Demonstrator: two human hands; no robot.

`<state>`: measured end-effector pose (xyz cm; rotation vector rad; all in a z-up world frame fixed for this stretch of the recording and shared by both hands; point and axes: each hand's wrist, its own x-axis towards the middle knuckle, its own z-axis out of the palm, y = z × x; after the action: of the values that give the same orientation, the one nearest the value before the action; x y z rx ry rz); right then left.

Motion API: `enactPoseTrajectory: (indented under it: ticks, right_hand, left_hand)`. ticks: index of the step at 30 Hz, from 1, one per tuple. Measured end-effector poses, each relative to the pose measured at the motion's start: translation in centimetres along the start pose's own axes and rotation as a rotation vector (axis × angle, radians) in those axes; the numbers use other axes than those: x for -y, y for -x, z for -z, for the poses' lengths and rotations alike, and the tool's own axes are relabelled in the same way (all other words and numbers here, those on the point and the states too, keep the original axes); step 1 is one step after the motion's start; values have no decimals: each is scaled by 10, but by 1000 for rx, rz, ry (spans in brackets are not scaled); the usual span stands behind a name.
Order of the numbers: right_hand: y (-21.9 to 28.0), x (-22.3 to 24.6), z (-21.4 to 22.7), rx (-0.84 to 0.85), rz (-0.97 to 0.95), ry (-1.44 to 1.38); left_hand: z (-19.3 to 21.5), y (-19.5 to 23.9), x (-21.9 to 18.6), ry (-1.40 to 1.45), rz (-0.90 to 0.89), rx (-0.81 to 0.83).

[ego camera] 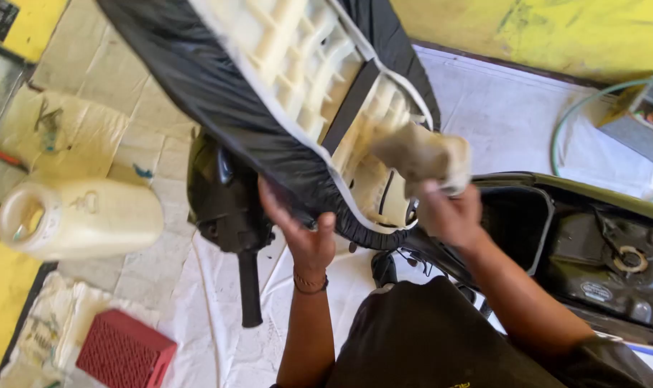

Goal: The person wipes the black seat of a motorcycle with a cloth. They repeatedly rub the surface of the seat, folding the cloth and adjusting their grip to clean different areas of the seat.

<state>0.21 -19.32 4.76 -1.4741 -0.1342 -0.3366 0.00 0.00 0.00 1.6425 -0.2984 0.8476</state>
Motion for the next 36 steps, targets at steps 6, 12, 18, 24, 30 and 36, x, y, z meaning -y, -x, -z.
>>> enactPoseTrajectory:
  ticks: [6, 12, 18, 24, 30, 36]
  right_hand:
    - [10, -109, -32, 433, 378, 45]
    - [70, -78, 38, 540, 256, -1]
    - [123, -71, 116, 566, -146, 95]
    - [213, -112, 269, -181, -581, -402]
    - [237, 51, 418, -375, -273, -851]
    - [291, 109, 547, -737, 133, -913]
  left_hand:
    - [-3, 28, 38, -74, 0, 10]
    - [-8, 52, 20, -96, 109, -18]
    - [-53, 97, -46, -271, -9, 129]
    - [-133, 107, -112, -242, -155, 210]
    - [-207, 136, -188, -245, -186, 323]
    - [-280, 238, -198, -374, -493, 552]
